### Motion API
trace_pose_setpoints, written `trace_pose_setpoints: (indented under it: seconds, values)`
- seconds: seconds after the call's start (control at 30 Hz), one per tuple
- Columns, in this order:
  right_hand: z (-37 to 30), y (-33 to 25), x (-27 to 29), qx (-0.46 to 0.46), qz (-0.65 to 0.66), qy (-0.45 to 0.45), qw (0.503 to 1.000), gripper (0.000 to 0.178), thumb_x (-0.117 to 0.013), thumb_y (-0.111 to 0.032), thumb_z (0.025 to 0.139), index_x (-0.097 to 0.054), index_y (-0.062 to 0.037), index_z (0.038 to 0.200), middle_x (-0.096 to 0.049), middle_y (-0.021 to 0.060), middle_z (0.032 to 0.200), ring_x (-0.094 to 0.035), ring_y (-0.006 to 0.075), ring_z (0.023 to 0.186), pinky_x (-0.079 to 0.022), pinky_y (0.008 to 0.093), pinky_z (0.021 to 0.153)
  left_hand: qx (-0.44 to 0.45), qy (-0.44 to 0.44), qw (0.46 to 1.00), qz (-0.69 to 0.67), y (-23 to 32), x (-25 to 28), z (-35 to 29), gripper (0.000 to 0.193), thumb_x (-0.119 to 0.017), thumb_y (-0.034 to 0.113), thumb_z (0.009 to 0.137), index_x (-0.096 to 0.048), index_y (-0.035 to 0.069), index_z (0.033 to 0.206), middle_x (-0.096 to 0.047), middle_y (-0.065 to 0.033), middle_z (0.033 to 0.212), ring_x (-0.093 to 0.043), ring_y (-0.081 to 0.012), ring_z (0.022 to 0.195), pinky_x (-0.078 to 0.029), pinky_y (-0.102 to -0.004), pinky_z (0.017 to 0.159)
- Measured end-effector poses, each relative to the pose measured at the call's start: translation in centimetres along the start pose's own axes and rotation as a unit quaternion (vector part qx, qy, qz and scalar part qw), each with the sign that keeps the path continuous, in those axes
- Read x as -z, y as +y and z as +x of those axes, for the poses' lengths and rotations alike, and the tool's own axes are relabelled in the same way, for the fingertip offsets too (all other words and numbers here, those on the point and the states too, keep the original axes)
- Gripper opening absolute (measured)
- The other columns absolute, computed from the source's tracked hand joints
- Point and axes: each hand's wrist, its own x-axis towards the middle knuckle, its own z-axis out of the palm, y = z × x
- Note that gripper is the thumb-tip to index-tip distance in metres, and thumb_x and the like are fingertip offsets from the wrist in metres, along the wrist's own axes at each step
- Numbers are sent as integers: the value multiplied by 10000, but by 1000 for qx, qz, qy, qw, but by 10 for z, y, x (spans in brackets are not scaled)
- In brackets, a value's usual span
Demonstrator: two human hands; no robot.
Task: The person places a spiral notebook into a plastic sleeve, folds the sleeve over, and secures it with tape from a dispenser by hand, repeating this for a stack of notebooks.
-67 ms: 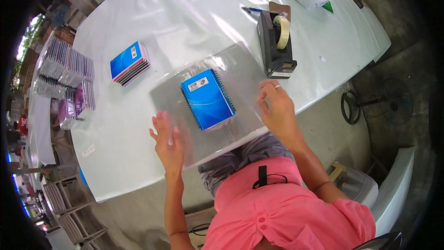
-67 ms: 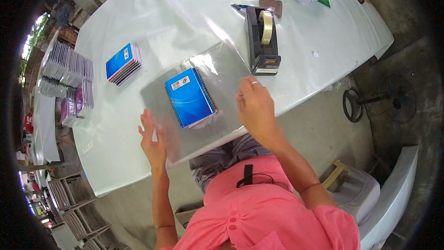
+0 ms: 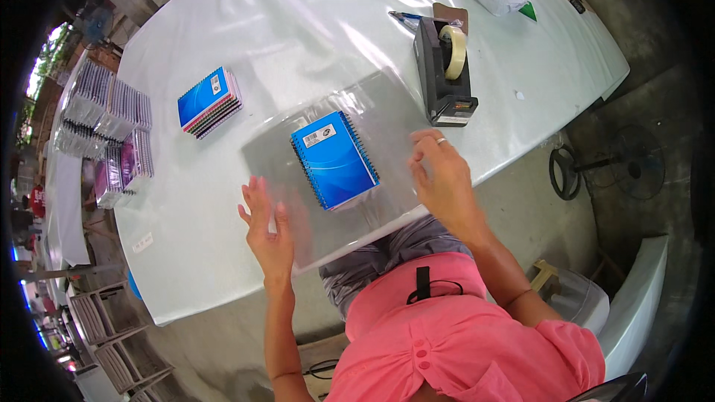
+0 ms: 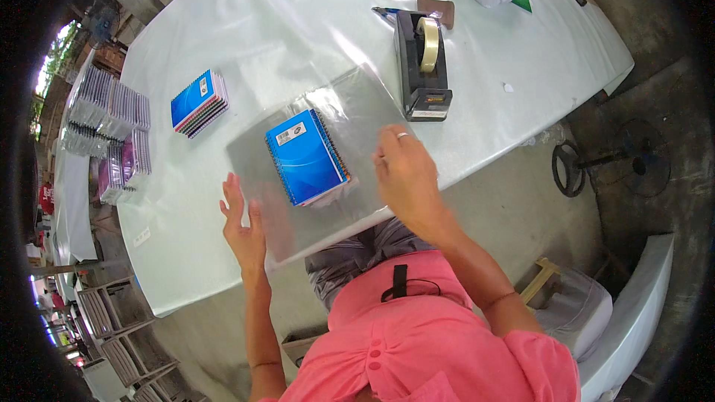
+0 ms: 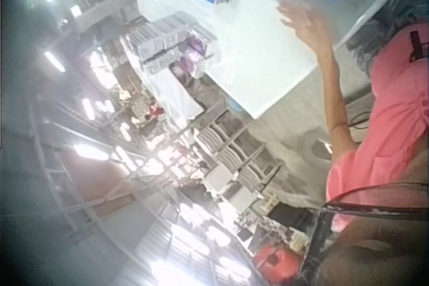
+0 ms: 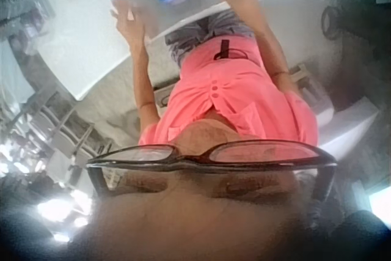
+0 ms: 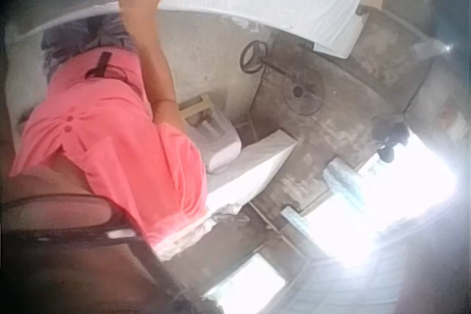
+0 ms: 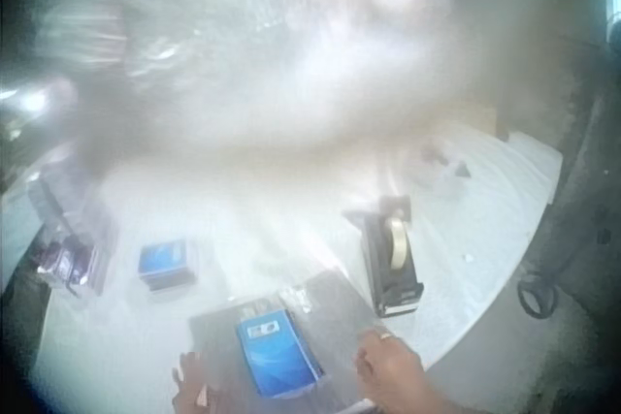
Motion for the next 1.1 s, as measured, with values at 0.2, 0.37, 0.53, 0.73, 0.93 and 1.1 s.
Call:
trace_pose_setpoints:
  seconds: [0.2,0.37,0.53,0.73,0.93,1.1]
  values:
    - [-4,-49,-25,91,-48,-53,993,225,-588,-26,782,-553,31,997,-600,240,1139,-601,381,939,-482,448,814,54,27,969,-240,28,-19,37,611,-556,219,973,-286,58,1497,-280,-132,1558,-233,-264,1446,-184,-372,1154]
    - [-14,-56,-59,191,-96,-56,975,113,-573,-65,816,-555,24,884,-564,270,1236,-585,381,1059,-453,432,939,192,-5,831,-523,64,-36,52,780,-565,331,975,-113,-1,1518,-228,-207,1552,-343,-241,1372,-314,-321,1086]
    - [-15,-60,-61,218,-114,-89,965,146,-561,-77,827,-575,40,912,-557,285,1235,-568,374,1117,-416,441,1004,158,18,880,-448,63,-57,55,845,-622,335,940,-106,-4,1518,-339,-175,1495,-407,-213,1303,-360,-314,1047]
    - [9,-24,-38,216,140,-246,934,197,-618,-63,838,-627,-35,1032,-617,141,1227,-575,309,1141,-399,431,1021,133,3,938,-321,43,-68,54,838,-637,328,925,-144,-21,1507,-387,-195,1468,-467,-214,1257,-371,-305,1036]
    - [40,20,-7,248,118,-183,944,514,-525,122,693,-661,-112,1130,-632,49,1241,-532,239,1239,-380,447,1040,142,29,949,-282,53,-71,51,670,-520,270,992,-180,19,1513,-462,-183,1401,-512,-212,1196,-382,-312,1020]
    - [25,24,-26,326,55,-253,909,633,-529,116,682,-657,-216,1206,-585,-64,1331,-451,172,1326,-231,529,1107,137,31,953,-270,45,-75,50,613,-463,255,1013,-192,-1,1500,-428,-198,1441,-503,-253,1240,-371,-330,1039]
